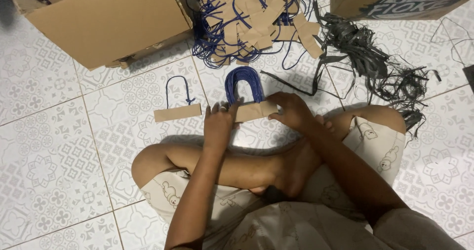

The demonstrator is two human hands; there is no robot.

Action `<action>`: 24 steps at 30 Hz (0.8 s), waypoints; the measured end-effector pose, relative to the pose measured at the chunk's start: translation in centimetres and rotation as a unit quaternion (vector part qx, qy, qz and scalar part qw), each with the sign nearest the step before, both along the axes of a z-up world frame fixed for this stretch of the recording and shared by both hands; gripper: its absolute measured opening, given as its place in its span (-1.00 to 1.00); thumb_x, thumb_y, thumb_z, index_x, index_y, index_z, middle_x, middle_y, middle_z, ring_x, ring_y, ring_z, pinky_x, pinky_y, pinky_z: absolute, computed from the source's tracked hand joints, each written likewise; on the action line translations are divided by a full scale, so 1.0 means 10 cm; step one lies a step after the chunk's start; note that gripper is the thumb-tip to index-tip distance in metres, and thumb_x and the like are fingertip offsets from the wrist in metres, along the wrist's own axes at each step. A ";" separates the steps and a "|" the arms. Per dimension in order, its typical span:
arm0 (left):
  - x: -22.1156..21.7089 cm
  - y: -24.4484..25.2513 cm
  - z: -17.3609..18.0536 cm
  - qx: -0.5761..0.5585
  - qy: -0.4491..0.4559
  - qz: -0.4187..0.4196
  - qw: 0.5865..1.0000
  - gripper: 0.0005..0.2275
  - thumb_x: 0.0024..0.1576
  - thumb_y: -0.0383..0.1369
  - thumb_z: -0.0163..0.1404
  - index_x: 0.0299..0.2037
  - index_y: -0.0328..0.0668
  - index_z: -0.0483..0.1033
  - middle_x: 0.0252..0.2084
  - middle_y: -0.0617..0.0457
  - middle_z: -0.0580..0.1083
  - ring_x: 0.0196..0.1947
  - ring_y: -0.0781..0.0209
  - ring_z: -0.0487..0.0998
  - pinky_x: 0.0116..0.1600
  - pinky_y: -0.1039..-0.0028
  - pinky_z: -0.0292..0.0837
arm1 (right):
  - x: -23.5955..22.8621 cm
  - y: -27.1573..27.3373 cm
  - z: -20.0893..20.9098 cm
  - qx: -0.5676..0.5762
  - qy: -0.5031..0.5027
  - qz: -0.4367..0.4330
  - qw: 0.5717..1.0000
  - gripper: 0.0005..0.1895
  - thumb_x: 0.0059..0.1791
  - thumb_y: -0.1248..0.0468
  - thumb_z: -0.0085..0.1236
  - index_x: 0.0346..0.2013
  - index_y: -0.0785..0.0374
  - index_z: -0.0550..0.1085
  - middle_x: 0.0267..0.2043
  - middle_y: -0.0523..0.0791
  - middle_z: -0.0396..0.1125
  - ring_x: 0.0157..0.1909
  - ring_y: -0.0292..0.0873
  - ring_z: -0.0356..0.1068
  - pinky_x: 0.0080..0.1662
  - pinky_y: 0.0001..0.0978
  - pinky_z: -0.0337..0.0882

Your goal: Assembling bag handles by wrapping blue cord around cardboard templates while sitting on the floor.

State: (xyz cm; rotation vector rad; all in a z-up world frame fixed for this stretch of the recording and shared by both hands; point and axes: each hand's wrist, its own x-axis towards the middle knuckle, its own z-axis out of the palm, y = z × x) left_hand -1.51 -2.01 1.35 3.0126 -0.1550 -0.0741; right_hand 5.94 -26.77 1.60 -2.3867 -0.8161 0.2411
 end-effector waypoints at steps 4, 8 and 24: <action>-0.03 -0.01 -0.05 0.005 -0.007 0.002 1.000 -0.30 -0.06 -0.03 0.23 0.36 0.25 0.34 0.12 -0.20 0.54 0.19 -0.22 0.52 0.30 -0.11 0.28 | 0.01 0.04 0.10 -0.041 0.027 -0.003 0.999 -0.44 -0.11 0.14 0.40 0.13 0.24 0.49 0.07 0.03 0.46 0.11 0.11 0.46 0.11 -0.03 0.41; -0.11 -0.04 -0.36 0.035 -0.087 -0.001 0.996 -0.24 -0.04 0.01 0.19 0.44 0.26 0.25 0.26 -0.25 0.45 0.32 -0.26 0.39 0.34 -0.22 0.14 | 0.03 0.04 0.02 -0.068 0.059 -0.010 0.996 -0.43 -0.08 0.11 0.37 0.17 0.20 0.47 0.11 -0.02 0.45 0.16 0.05 0.44 0.16 -0.09 0.40; -0.14 -0.11 -0.44 0.053 -0.074 0.034 0.995 -0.39 0.21 0.16 -0.20 0.50 0.46 0.05 0.40 -0.18 0.32 0.48 -0.19 0.17 0.36 -0.41 -0.09 | 0.01 0.05 0.03 -0.067 0.072 -0.001 0.995 -0.43 -0.10 0.18 0.38 0.18 0.19 0.46 0.12 0.00 0.43 0.14 0.10 0.45 0.13 -0.04 0.42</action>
